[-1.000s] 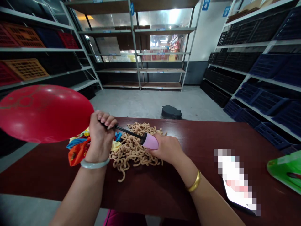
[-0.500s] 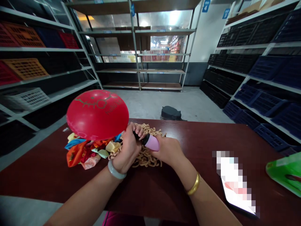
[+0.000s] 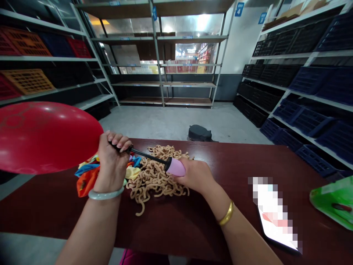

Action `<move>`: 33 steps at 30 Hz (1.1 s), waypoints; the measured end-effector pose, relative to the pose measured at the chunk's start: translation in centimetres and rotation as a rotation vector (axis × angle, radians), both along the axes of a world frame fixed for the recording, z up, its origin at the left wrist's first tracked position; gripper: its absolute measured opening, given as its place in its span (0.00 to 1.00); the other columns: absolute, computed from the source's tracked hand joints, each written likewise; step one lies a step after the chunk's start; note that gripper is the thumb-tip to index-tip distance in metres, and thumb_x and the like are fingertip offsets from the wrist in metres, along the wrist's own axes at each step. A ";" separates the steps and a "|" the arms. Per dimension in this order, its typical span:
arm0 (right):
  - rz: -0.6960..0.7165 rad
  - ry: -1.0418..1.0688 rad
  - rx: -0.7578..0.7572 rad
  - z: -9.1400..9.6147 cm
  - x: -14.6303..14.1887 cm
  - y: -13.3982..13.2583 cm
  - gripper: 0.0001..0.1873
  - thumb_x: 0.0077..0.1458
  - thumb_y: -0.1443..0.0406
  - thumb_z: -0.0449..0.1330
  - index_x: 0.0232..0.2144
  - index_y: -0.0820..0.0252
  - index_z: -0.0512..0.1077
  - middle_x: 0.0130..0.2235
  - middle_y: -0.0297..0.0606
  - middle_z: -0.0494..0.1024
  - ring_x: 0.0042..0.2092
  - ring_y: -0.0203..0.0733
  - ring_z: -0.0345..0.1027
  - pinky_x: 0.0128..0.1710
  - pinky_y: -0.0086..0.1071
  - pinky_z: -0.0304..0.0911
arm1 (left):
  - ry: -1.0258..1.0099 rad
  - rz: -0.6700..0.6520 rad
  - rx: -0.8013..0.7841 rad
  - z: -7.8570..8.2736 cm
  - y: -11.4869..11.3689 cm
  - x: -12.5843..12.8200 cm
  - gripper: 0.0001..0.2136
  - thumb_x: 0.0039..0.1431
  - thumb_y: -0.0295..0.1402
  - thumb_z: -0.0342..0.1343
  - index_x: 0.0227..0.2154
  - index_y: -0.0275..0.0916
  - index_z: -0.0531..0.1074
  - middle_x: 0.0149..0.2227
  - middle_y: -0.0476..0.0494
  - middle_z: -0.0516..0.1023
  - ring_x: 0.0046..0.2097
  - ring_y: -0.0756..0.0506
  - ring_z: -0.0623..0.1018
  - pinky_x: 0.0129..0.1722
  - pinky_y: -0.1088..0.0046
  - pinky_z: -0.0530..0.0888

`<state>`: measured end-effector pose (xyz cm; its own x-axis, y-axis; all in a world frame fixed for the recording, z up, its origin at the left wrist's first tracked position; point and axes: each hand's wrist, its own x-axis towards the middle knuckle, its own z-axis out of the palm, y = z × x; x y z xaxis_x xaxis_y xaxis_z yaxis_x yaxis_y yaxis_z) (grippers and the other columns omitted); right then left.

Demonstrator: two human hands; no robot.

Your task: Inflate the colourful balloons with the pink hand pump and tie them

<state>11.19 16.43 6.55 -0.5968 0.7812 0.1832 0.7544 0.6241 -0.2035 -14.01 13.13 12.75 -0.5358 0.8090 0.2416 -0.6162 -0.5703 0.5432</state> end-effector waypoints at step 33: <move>-0.015 -0.019 0.085 -0.3 0.2 0.1 0.28 0.49 0.44 0.54 0.47 0.51 0.67 0.35 0.37 0.79 0.34 0.47 0.73 0.29 0.35 0.55 | -0.054 -0.036 -0.015 -1.2 1.0 1.7 0.13 0.57 0.28 0.51 0.21 0.39 0.53 0.17 0.56 0.50 0.17 0.56 0.54 0.15 0.80 0.50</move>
<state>11.42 16.55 6.23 -0.5892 0.7723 0.2375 0.7671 0.6270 -0.1359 -12.31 14.14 11.52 -0.5185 0.8311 0.2010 -0.6648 -0.5397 0.5164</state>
